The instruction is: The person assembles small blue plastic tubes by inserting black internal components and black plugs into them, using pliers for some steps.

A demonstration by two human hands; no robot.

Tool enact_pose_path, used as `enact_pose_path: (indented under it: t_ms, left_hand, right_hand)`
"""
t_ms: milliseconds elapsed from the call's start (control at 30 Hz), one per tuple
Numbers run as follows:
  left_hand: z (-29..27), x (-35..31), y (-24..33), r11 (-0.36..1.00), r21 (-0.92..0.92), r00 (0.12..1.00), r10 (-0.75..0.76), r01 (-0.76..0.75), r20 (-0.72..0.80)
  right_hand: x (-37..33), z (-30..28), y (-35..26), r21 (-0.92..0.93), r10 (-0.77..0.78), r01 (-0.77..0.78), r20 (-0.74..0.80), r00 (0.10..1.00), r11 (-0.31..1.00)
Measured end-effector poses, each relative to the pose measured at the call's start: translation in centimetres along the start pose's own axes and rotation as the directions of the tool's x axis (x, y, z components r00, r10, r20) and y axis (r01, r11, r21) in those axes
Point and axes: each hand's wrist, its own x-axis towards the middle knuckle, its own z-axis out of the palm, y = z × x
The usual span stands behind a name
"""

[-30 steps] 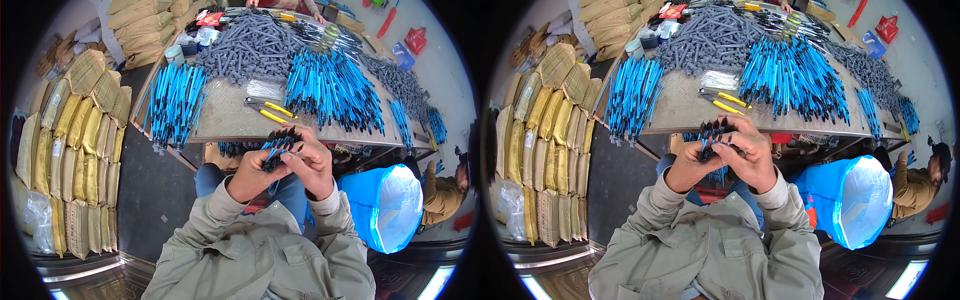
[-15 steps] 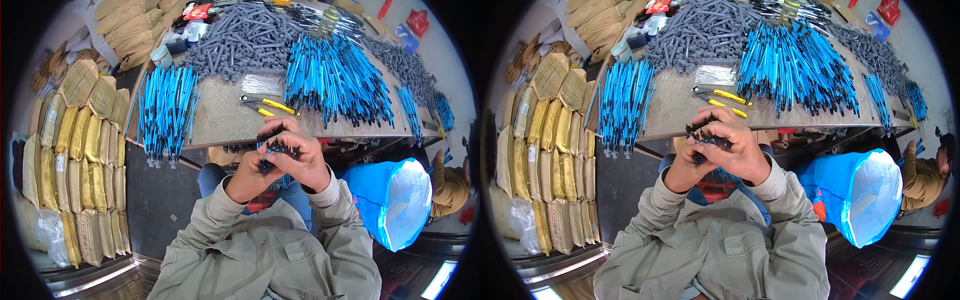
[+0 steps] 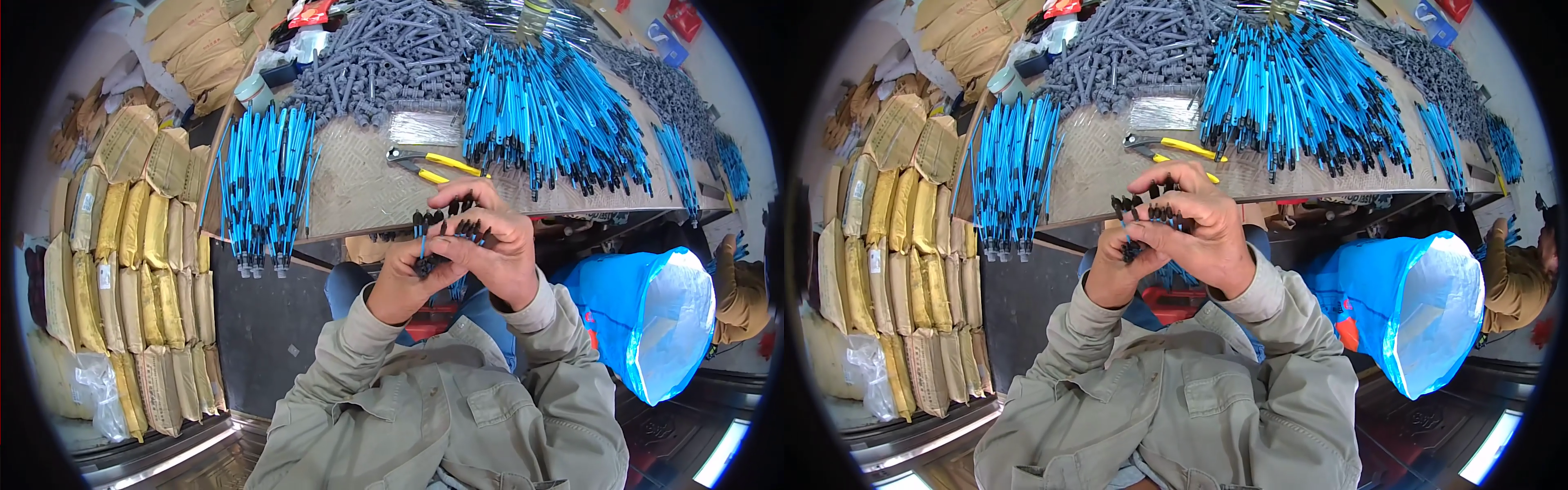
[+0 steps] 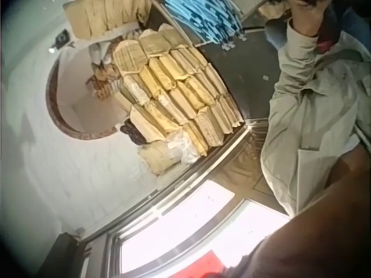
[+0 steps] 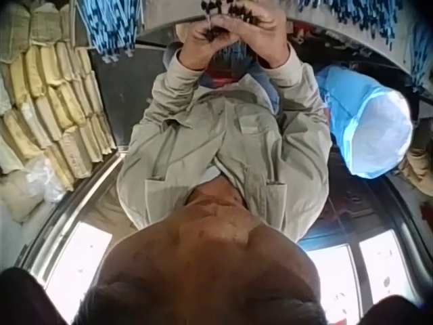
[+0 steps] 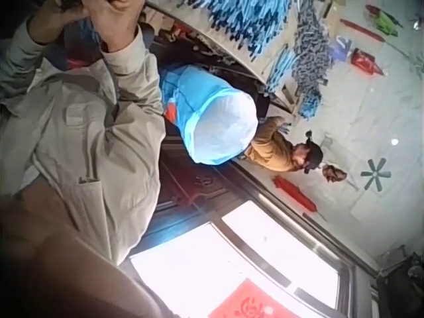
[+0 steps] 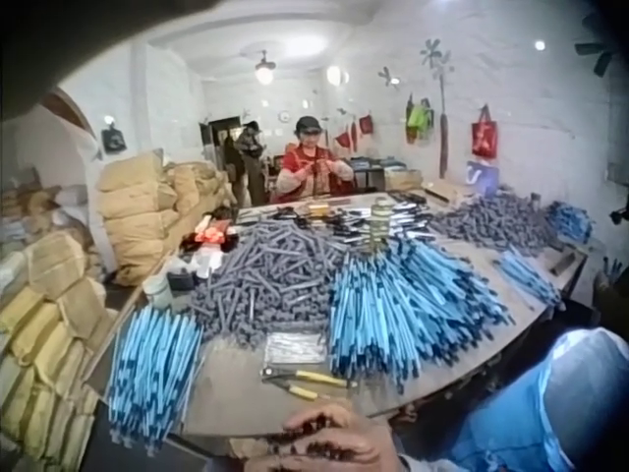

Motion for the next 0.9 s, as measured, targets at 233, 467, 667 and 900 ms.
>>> enact_pose_path:
  t_ms: [233,467,667,900]
  left_hand:
    - [0.9,-0.1,1.3,0.964,-0.243,0.987,-0.135,0.109,-0.092]
    - [0.9,-0.2,1.5,0.964,-0.222,0.983,-0.17,0.15,-0.075]
    - [1.4,0.0,3.4,0.924,-0.254,0.955,-0.295,0.286,0.001]
    - [0.8,0.4,3.7,0.922,-0.255,0.952,-0.306,0.291,-0.02]
  right_hand:
    - [0.3,-1.5,-1.0,0.087,0.094,-0.112,0.195,0.976,0.99]
    - [0.6,-1.6,-0.6,0.095,-0.046,0.024,0.233,0.971,0.995]
    - [0.9,-0.7,0.3,0.501,-0.122,0.124,-0.037,0.992,0.857]
    - [-2.2,-2.9,1.0,0.052,-0.22,0.23,-0.15,0.964,0.972]
